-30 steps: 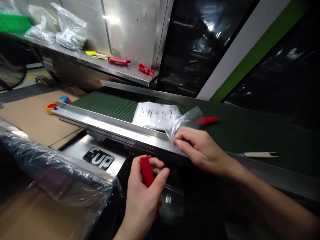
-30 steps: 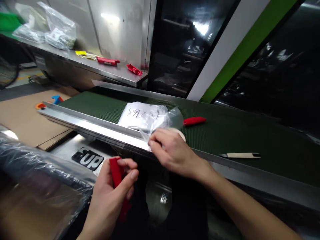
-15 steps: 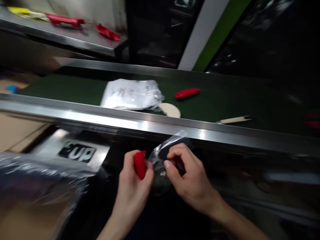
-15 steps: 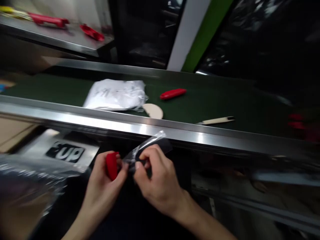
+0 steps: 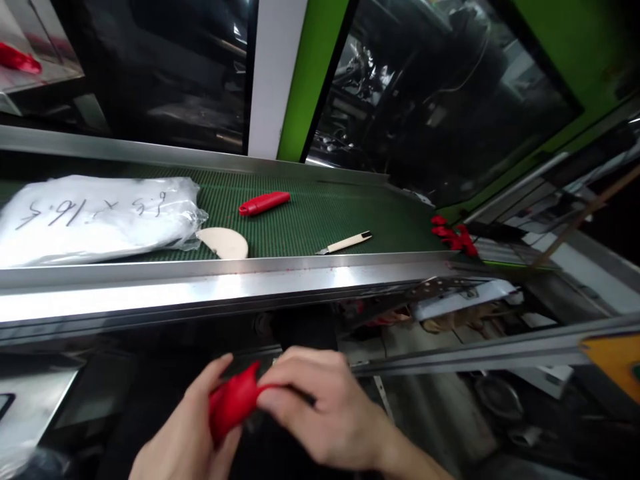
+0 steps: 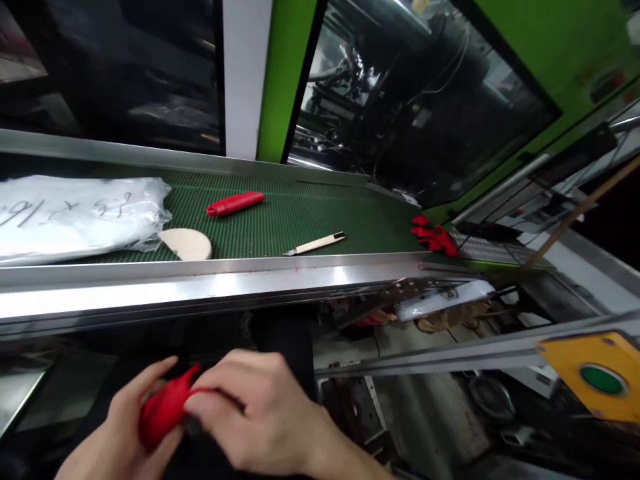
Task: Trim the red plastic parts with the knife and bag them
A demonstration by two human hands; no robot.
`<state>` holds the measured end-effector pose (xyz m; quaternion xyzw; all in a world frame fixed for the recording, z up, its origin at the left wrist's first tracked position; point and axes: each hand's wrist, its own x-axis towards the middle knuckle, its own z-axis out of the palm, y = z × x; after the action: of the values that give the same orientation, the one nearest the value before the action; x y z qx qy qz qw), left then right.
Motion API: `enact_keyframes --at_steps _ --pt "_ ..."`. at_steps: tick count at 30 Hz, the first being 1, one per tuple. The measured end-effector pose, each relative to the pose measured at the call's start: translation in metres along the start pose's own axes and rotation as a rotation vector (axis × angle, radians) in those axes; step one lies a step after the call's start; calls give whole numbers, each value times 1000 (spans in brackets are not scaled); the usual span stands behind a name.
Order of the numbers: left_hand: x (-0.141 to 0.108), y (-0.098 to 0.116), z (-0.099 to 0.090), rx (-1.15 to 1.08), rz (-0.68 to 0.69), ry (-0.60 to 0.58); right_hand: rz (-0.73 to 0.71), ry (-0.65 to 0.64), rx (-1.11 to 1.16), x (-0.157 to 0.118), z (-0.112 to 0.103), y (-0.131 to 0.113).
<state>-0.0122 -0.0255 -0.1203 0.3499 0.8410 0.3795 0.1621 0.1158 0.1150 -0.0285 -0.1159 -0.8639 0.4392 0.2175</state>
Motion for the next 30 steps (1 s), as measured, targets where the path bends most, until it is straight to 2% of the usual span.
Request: enact_keyframes --at_steps 2,4,7,11,17,20,23,25,30 --pt "15 7 -5 -134 -115 -15 41 190 -23 -14 -11 -7" --pt "29 11 -11 -375 -172 -79 -8 293 -131 -30 -16 -11" --pt "40 15 -16 -504 -192 -159 -109 359 -338 -48 -12 -12" --pt "32 22 -15 -541 -207 -199 -167 403 -486 -52 3 -8" --pt "12 26 -19 -481 -136 -162 -347 307 -573 -48 5 0" --pt "9 27 -24 -416 -47 -85 -423 140 -564 -46 0 4" --pt "8 27 -27 -397 -7 -18 -491 -102 -557 -41 -1 7" --pt "5 26 -28 -405 -15 -9 -521 -174 -557 -38 3 8" --pt "1 17 -27 -433 -133 17 -451 11 -514 -50 11 3"
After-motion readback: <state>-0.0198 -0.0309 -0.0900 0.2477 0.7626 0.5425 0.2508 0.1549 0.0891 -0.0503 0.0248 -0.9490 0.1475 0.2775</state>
